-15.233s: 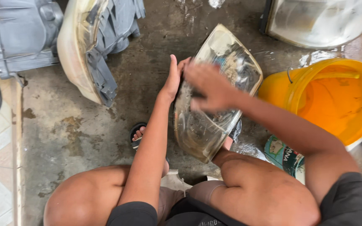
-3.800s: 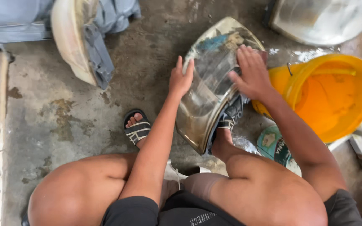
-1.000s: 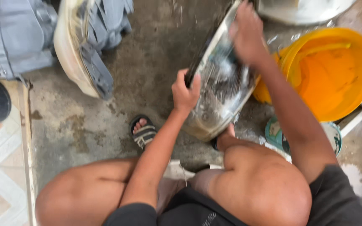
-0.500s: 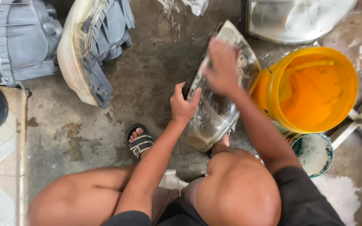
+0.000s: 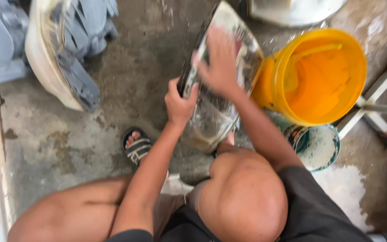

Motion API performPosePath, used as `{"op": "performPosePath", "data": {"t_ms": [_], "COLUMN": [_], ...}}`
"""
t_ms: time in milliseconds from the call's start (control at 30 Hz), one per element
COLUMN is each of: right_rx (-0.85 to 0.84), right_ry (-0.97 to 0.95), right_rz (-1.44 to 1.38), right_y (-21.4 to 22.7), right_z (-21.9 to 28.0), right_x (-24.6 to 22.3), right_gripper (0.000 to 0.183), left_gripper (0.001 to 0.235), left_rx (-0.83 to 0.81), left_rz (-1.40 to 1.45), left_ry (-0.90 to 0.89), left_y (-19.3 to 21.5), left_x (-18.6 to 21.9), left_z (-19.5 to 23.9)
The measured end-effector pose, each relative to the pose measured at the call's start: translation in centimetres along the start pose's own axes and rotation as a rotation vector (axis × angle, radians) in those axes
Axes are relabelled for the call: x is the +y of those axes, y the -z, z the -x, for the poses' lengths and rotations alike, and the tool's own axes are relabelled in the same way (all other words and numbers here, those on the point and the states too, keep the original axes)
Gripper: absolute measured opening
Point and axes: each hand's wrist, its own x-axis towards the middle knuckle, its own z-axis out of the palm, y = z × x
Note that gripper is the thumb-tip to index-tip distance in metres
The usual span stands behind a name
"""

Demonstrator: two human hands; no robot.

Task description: The person sands the surface of a car headlight housing with a piece of sandpaper while holding the assembly on their lap.

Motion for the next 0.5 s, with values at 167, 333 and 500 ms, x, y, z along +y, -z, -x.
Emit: {"op": "performPosePath", "data": {"t_ms": [167, 333, 500], "right_rx": [-0.152, -0.087, -0.091], "right_ry": [-0.162, -0.083, -0.098], "right_rz": [-0.027, -0.025, 0.025], "right_y": [2.5, 3.8, 1.1], "right_z": [-4.8, -1.6, -6.3], "right_x": [1.6, -0.8, 6.6], "right_gripper": [0.089, 0.077, 0.08], "left_gripper": [0.051, 0.052, 0.061], "left_rx": [-0.012, 0.027, -0.091], "left_rz": [0.001, -0.002, 0.005], "left_ry": [0.055, 0.012, 0.091], "left_y": [-0.4, -0.5, -0.3], "left_x": [0.1, 0.1, 0.4], "left_z": [0.0, -0.3, 0.0]}}
